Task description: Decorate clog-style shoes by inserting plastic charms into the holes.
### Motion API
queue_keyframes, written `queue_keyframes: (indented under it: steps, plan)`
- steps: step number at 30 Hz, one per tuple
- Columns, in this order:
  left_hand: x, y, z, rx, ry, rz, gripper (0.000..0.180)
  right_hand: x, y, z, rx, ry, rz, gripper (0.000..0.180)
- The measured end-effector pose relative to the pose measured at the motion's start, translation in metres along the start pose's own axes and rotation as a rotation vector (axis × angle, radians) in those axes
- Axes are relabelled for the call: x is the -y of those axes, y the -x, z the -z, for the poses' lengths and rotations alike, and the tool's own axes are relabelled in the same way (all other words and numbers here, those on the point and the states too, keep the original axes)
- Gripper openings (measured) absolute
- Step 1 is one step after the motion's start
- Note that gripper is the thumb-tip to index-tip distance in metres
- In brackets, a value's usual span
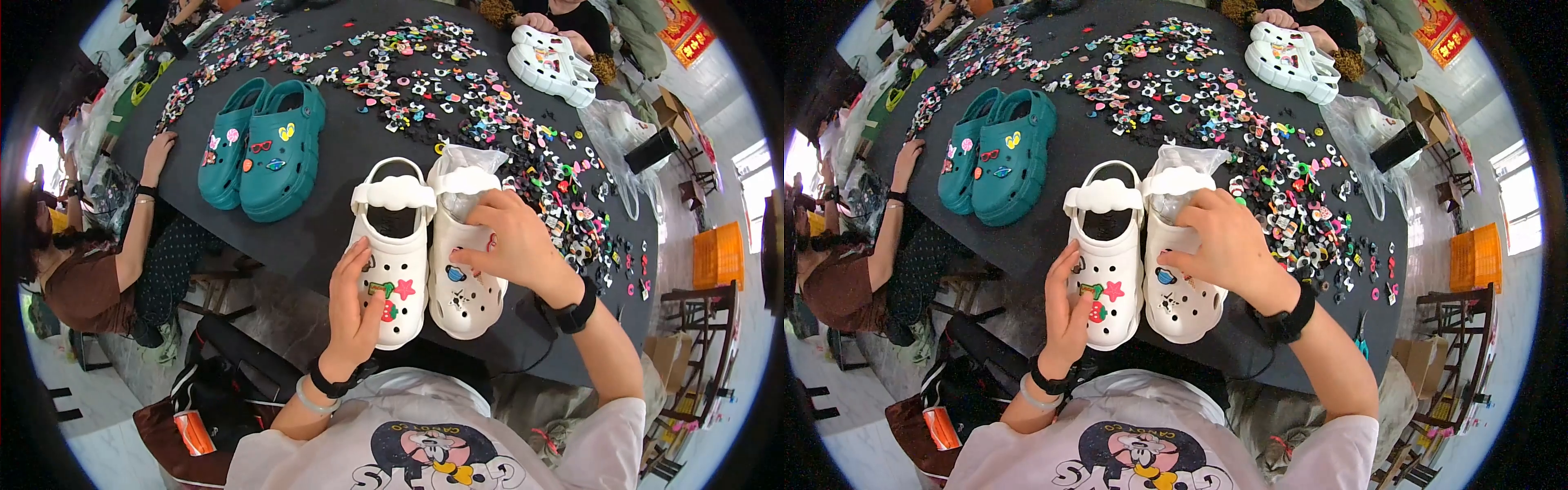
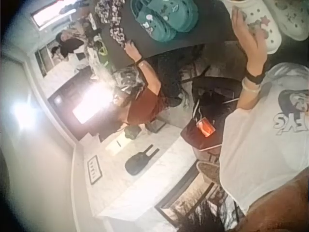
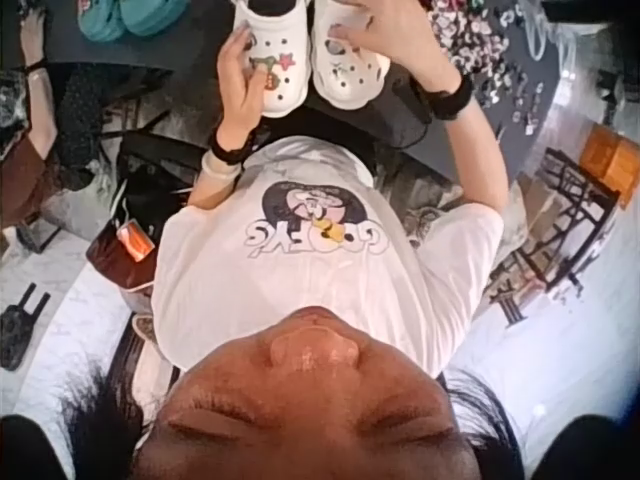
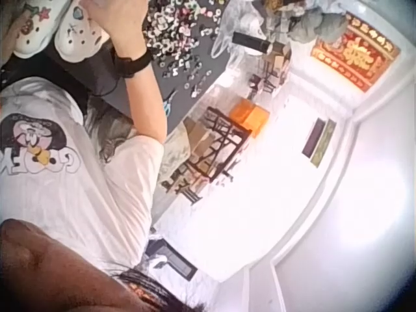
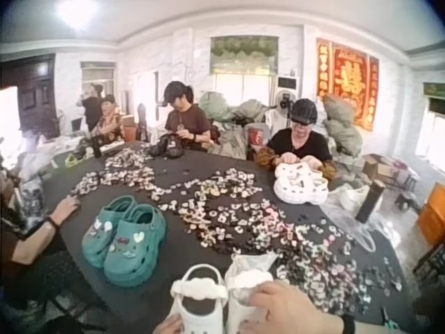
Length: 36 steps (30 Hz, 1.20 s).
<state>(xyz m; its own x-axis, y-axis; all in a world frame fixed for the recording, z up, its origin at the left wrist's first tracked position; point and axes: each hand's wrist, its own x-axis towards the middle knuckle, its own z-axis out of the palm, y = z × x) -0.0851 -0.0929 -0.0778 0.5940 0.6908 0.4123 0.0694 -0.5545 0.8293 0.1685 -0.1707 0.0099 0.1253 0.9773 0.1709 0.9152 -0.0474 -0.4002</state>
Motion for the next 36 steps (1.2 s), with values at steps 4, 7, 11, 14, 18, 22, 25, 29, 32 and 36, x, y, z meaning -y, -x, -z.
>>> queue_keyframes:
  steps: [4,7,11,14,18,22,25,29,32,36]
  plan:
    - [-0.005,-0.003,0.003,0.000,0.159,0.107,0.055,0.004,-0.018,0.011,0.200,0.052,-0.092,0.040]
    - [-0.019,-0.011,0.018,0.063,0.163,0.159,0.057,-0.006,-0.027,0.005,0.333,-0.031,-0.061,0.044]
    - [-0.070,-0.051,0.034,0.309,-0.220,-0.115,0.055,-0.013,-0.018,0.002,0.296,-0.093,-0.067,0.045]
    - [-0.078,-0.083,0.015,0.439,-0.304,-0.245,0.052,-0.008,-0.006,-0.001,0.173,-0.119,-0.009,0.045]
    - [-0.060,-0.119,-0.018,0.642,-0.323,-0.365,0.047,-0.016,0.006,-0.016,0.018,-0.302,0.016,0.052]
    - [-0.056,-0.153,-0.032,0.926,-0.354,-0.221,0.051,-0.015,0.015,-0.023,-0.097,-0.358,0.035,0.060]
    - [-0.058,-0.179,-0.038,1.089,-0.413,-0.218,0.055,-0.014,0.019,-0.022,-0.156,-0.347,0.082,0.069]
    - [-0.054,-0.204,-0.051,1.405,-0.616,-0.106,0.061,-0.006,0.027,-0.023,-0.244,-0.235,0.077,0.093]
    - [-0.057,-0.213,-0.058,1.562,-0.681,0.023,0.061,-0.004,0.030,-0.020,-0.224,-0.217,0.043,0.090]
    - [-0.056,-0.212,-0.060,1.539,-0.541,0.083,0.054,-0.002,0.034,-0.019,-0.215,-0.238,-0.002,0.091]
